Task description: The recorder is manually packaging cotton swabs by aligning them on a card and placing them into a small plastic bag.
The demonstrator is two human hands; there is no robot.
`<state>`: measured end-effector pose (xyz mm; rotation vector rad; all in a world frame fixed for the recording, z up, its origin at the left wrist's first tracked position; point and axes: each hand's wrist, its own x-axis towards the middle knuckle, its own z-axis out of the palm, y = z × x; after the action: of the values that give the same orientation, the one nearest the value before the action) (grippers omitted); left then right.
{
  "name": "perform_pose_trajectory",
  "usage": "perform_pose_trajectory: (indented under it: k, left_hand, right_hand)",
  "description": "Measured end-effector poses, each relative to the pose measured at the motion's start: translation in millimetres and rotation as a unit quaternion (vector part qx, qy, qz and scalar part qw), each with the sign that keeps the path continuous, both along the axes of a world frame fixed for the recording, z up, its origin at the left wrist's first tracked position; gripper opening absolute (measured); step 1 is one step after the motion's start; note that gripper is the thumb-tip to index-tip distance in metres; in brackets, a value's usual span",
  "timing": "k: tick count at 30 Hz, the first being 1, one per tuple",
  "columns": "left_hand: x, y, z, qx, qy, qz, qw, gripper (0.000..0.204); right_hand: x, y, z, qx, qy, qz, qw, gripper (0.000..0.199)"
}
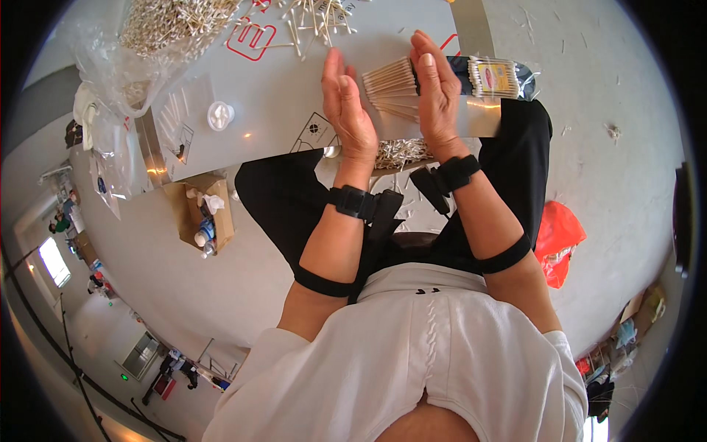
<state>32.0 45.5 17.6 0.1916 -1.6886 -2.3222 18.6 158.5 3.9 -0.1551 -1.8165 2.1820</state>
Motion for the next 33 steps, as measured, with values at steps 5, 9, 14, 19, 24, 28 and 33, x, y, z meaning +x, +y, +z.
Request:
perform_pose_trajectory:
  k: [5,9,14,19,24,28,33]
  left_hand:
    - [5,-28,8,-0.431,0.105,-0.028,0.896,0.032]
    - [3,-29,6,-0.579,0.115,-0.054,0.805,0.039]
    - [-19,-24,4,-0.621,0.108,-0.012,0.776,0.038]
    - [-18,-28,6,-0.627,0.141,-0.059,0.764,0.042]
    - [29,-22,26,-0.691,0.12,-0.154,0.696,0.056]
    - [29,-16,20,-0.69,0.068,-0.121,0.71,0.066]
    - [10,-3,9,-0.684,0.065,-0.088,0.721,0.073]
  right_hand:
    - [7,27,6,-0.028,-0.026,-0.011,0.999,0.033]
    - [13,32,10,0.012,-0.034,0.007,0.999,0.029]
    - [13,31,10,0.023,-0.034,0.007,0.999,0.027]
    - [12,31,8,-0.001,-0.037,0.011,0.999,0.028]
    - [12,34,8,0.004,-0.039,0.005,0.999,0.027]
    - [12,32,9,0.004,-0.035,0.001,0.999,0.028]
    - [12,30,11,0.001,-0.033,-0.003,0.999,0.027]
